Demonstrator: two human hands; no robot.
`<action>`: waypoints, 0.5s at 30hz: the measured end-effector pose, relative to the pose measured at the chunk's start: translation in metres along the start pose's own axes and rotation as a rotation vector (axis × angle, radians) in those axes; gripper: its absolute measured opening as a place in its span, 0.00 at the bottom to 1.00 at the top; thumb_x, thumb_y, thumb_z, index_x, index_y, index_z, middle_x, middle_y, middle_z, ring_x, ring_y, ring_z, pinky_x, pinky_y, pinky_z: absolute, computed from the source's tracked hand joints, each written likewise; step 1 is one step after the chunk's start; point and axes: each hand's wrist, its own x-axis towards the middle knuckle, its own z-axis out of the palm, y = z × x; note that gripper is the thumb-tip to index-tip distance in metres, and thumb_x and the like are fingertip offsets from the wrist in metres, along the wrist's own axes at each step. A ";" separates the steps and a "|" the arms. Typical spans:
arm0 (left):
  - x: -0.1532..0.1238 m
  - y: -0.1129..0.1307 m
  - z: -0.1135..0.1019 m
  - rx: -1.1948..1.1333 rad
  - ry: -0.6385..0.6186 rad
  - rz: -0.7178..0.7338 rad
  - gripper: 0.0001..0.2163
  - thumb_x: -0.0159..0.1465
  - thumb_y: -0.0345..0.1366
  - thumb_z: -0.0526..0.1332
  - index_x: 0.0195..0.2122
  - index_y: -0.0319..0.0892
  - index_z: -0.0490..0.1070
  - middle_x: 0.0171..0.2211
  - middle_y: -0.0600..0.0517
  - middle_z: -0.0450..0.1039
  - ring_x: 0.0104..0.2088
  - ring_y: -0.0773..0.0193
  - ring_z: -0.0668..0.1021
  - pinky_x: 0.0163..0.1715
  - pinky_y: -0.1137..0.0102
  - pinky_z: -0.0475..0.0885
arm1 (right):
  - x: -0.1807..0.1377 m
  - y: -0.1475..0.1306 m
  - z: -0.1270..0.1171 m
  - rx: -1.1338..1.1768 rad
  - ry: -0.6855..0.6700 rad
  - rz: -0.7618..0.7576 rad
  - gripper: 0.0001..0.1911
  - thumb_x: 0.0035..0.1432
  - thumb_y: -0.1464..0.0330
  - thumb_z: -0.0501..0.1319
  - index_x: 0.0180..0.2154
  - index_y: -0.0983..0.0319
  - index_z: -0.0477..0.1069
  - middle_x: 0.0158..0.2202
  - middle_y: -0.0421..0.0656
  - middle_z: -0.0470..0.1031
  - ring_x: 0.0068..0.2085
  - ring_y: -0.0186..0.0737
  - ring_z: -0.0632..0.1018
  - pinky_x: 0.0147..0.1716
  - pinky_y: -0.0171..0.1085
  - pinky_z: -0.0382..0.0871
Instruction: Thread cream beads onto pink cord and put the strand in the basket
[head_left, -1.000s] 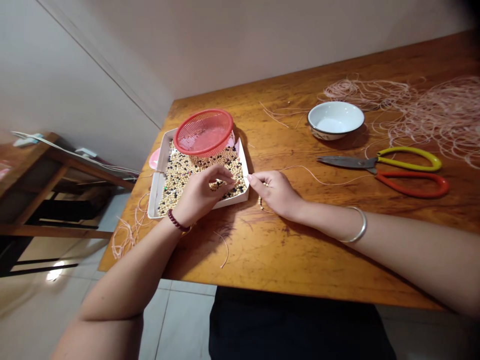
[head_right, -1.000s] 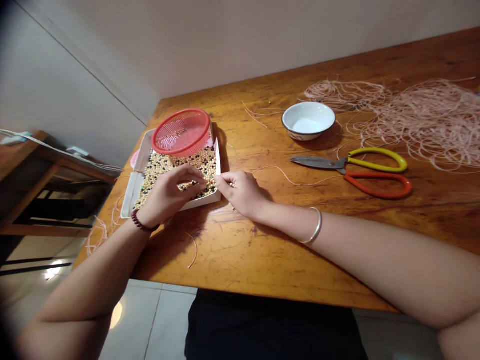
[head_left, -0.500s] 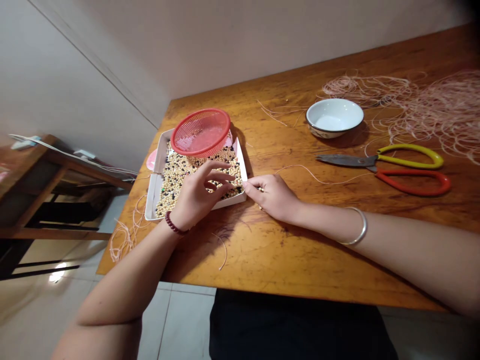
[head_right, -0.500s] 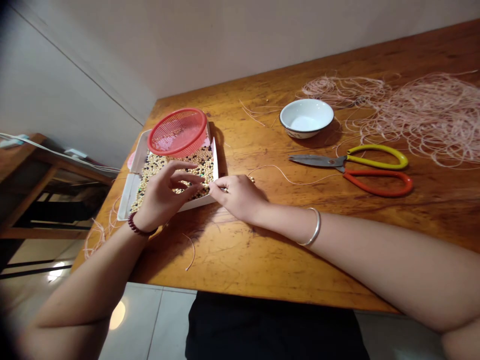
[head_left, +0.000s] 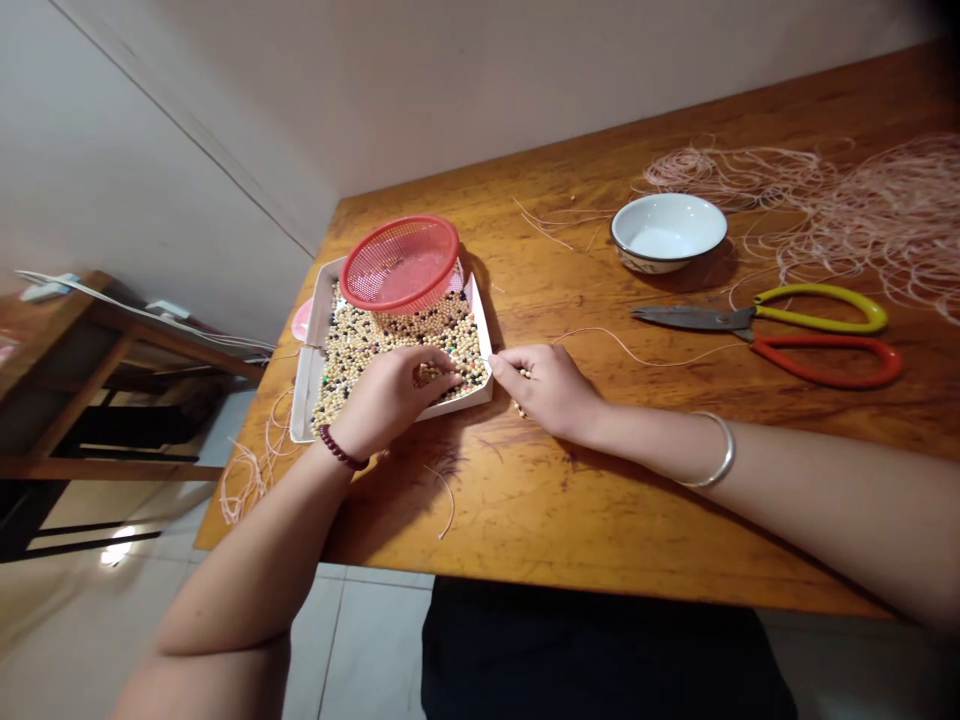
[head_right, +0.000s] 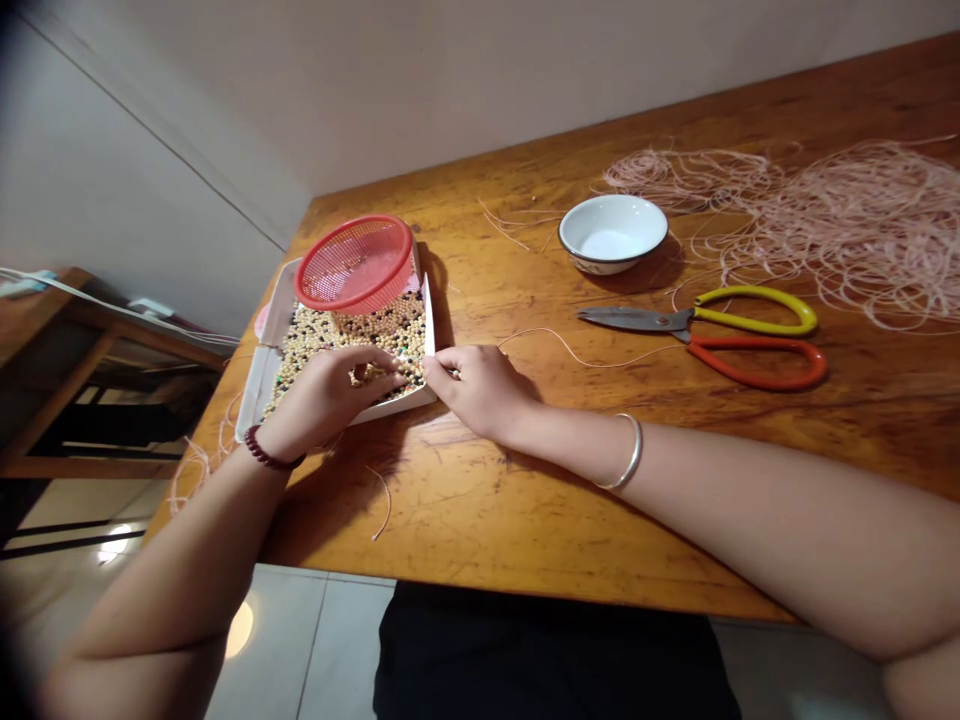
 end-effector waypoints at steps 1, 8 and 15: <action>0.000 0.001 0.001 -0.018 0.017 0.012 0.10 0.61 0.44 0.62 0.35 0.43 0.76 0.32 0.53 0.77 0.30 0.65 0.75 0.33 0.71 0.69 | 0.000 0.000 0.000 0.001 -0.003 -0.003 0.23 0.63 0.58 0.49 0.19 0.62 0.58 0.19 0.37 0.57 0.24 0.31 0.59 0.26 0.34 0.49; -0.002 0.010 0.005 -0.053 0.122 0.053 0.08 0.58 0.41 0.65 0.37 0.45 0.75 0.33 0.53 0.78 0.30 0.66 0.75 0.31 0.71 0.69 | -0.002 -0.002 -0.001 -0.044 -0.063 -0.026 0.21 0.61 0.60 0.51 0.19 0.62 0.62 0.19 0.37 0.59 0.23 0.31 0.59 0.25 0.34 0.47; -0.002 0.014 0.008 -0.152 0.158 0.011 0.16 0.56 0.36 0.67 0.43 0.45 0.65 0.31 0.55 0.76 0.31 0.67 0.77 0.29 0.73 0.69 | -0.001 -0.003 -0.001 -0.069 -0.060 -0.029 0.21 0.62 0.61 0.51 0.18 0.62 0.58 0.18 0.36 0.56 0.23 0.30 0.58 0.25 0.35 0.45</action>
